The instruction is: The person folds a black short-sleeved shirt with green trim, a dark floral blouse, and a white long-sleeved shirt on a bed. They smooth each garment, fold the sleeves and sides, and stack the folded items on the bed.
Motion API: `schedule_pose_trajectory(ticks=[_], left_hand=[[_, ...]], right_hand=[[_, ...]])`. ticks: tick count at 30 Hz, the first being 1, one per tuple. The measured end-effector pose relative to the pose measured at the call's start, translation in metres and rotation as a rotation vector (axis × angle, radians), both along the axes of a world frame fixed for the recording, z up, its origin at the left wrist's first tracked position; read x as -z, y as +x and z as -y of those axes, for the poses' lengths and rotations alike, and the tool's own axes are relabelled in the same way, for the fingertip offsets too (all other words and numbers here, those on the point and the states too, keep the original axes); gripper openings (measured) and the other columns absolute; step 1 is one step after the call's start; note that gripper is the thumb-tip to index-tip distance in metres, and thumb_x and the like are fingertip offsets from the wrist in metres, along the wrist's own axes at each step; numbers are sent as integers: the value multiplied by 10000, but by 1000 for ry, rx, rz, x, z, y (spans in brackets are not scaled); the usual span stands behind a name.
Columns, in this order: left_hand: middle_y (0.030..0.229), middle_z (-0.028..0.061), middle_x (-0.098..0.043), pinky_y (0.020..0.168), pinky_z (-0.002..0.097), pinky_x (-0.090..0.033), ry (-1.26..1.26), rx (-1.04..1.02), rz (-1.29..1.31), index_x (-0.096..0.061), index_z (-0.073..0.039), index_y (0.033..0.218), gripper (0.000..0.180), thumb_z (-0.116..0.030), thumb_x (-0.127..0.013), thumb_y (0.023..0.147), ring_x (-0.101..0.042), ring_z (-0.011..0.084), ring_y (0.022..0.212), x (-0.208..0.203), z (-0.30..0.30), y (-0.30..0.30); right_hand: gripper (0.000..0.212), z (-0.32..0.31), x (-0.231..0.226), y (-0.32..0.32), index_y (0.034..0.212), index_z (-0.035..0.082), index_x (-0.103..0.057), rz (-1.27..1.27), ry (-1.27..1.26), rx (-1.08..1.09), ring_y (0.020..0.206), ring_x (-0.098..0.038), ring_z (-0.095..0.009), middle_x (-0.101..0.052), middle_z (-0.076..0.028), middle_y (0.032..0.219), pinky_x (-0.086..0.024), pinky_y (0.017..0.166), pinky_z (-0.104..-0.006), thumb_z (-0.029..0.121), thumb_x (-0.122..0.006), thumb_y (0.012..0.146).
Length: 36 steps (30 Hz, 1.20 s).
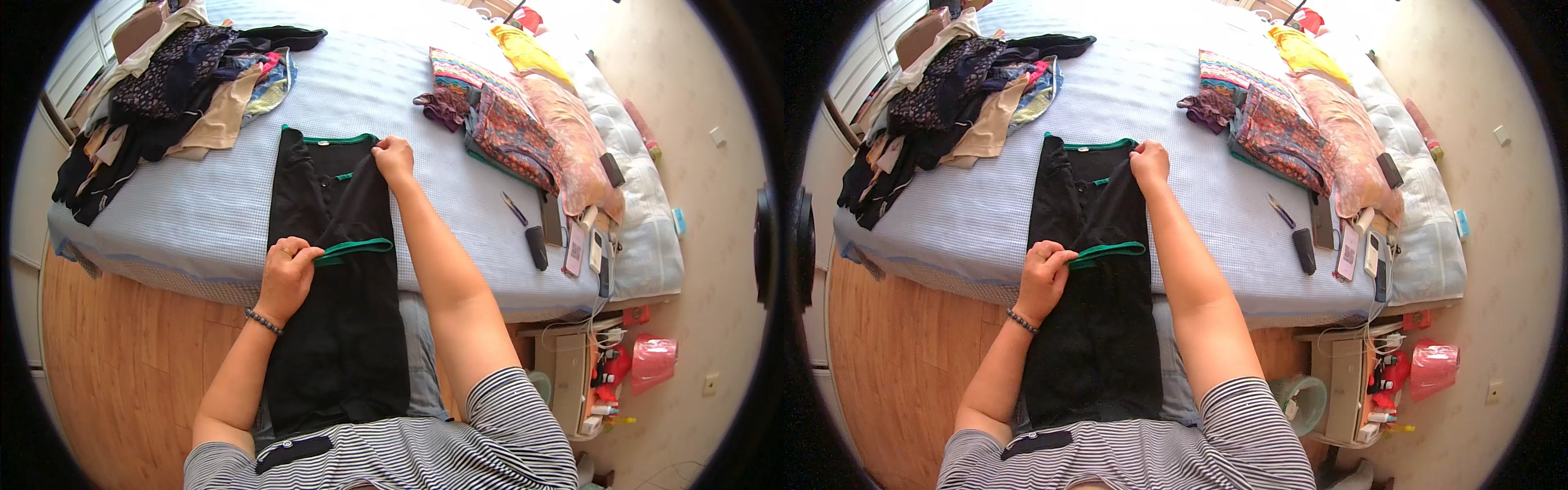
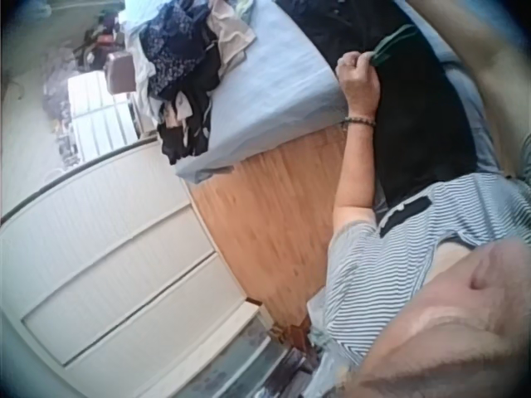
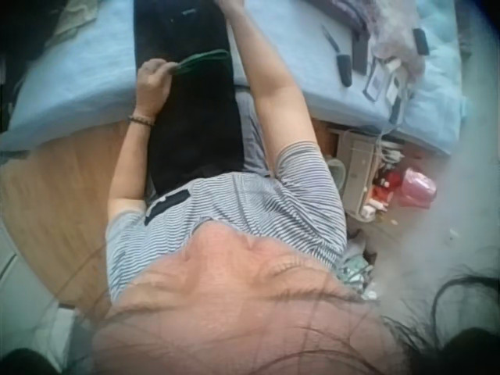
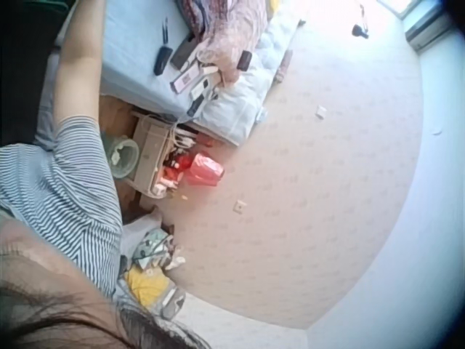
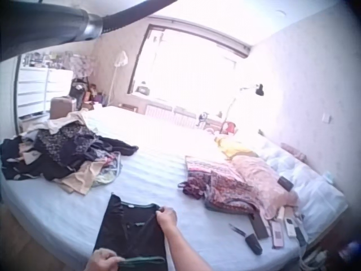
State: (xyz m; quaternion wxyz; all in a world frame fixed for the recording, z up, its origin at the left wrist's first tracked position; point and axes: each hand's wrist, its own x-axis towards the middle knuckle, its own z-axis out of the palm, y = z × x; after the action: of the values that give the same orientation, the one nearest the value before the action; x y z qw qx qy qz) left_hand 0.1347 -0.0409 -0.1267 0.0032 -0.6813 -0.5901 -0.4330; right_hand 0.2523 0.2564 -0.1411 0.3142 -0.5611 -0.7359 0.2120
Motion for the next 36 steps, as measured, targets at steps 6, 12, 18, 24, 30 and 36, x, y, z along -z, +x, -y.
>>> schedule_pose_trajectory(ticks=[6,12,18,24,30,36], left_hand=[[937,77,-551,766,354,-440,-55,-11,52,-649,-65,907,170,-16,-687,749,-535,265,888,-12,3,3],[1161,122,-550,941,389,-416,-30,31,42,-612,-45,1091,314,-106,-689,793,-516,294,1104,-15,-7,11],[1409,120,-443,1101,441,-293,-234,71,-337,-509,-64,1307,503,-262,-631,861,-390,308,1320,-9,0,14],[1380,87,-477,1096,458,-300,-280,16,-327,-556,-58,1232,421,-64,-626,817,-420,285,1303,-21,107,-50],[1391,71,-471,1110,445,-299,-396,371,-361,-568,-130,1246,501,25,-593,771,-406,267,1322,-24,221,-31],[1327,65,-543,1121,471,-285,-487,651,-182,-622,-133,1179,579,114,-573,657,-414,274,1323,-32,220,2]], right_hand=[[353,35,-23,4,989,-4,-625,-13,184,-25,921,-612,-338,-629,-169,995,-491,823,-402,214,-750,741],[283,115,-34,28,1001,-18,-585,-14,367,-376,1016,-556,-371,-587,-179,1036,-455,877,-425,111,-695,774],[659,133,1,37,1451,97,-326,440,163,-467,1425,-209,-298,-259,-148,1527,-154,1143,-448,487,-455,936],[578,210,-70,136,1303,31,-483,63,327,-609,1297,-402,-377,-484,-200,1336,-315,1062,-456,82,-686,764],[688,361,-83,210,1308,97,-493,529,-135,-1182,1409,-254,-304,-399,-128,1430,-191,1135,-517,4,-664,648],[569,381,-47,210,1194,90,-604,453,115,-1169,1368,-348,-248,-489,-89,1371,-196,1143,-492,-28,-620,637]])
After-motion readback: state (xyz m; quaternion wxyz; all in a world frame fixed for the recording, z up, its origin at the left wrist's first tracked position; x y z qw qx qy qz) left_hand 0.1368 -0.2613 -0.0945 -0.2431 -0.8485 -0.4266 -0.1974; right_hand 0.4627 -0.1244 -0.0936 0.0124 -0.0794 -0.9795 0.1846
